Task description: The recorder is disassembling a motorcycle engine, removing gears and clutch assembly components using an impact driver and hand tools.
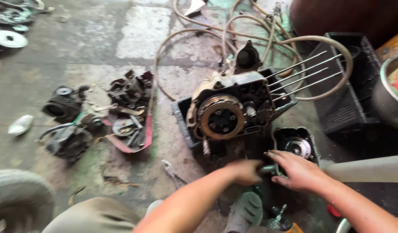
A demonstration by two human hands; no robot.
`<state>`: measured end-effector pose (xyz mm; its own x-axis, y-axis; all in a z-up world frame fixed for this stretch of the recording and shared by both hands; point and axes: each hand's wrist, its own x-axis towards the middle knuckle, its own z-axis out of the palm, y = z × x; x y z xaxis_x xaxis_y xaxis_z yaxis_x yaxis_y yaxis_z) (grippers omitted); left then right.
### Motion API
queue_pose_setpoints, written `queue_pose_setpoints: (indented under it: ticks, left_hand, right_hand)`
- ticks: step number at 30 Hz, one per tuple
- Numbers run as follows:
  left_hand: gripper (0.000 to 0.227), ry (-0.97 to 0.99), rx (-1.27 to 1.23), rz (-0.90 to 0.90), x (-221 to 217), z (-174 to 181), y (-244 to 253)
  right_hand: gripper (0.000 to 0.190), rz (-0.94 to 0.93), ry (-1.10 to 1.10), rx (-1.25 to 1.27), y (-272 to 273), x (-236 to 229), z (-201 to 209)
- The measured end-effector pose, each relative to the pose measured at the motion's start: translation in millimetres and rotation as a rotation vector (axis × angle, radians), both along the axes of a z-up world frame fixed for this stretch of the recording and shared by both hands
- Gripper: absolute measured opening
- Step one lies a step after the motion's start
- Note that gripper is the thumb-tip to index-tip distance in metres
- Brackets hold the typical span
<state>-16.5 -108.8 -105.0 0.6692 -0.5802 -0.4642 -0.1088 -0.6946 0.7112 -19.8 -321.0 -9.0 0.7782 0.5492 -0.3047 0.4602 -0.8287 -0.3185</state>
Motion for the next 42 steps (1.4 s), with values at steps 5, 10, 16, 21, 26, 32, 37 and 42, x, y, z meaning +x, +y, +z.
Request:
queue_pose_setpoints:
  ticks: [5, 10, 16, 21, 26, 32, 37, 42]
  left_hand:
    - [0.073, -0.100, -0.263, -0.145, -15, 119, 34]
    - [0.071, 0.025, -0.245, -0.146, -55, 210, 136]
    - [0.025, 0.516, -0.927, 0.786, -63, 186, 176]
    - [0.020, 0.711, -1.386, 1.250, -57, 244, 164]
    - [0.029, 0.711, -1.588, 1.301, -48, 247, 155]
    - [0.015, 0.637, -1.692, 1.306, -31, 243, 154]
    - [0.013, 0.566, -1.717, 1.239, -37, 245, 139]
    - [0.021, 0.444, -1.629, 1.330, -37, 246, 137]
  right_hand:
    - [0.072, -0.263, 0.235, -0.142, 41, -17, 56]
    - [0.050, 0.026, -0.171, -0.285, -22, -7, 59]
    - [0.054, -0.456, -0.089, -0.171, 22, -39, 137]
    - [0.056, -0.356, -0.006, 0.268, 134, -115, 214]
    - [0.034, -0.215, -0.331, 0.471, 181, -128, 209]
    - [0.024, -0.477, -0.215, 0.640, 189, -126, 219]
    - [0.018, -0.371, -0.540, 0.490, 211, -113, 202]
    - [0.021, -0.322, -0.759, 0.361, 237, -110, 194]
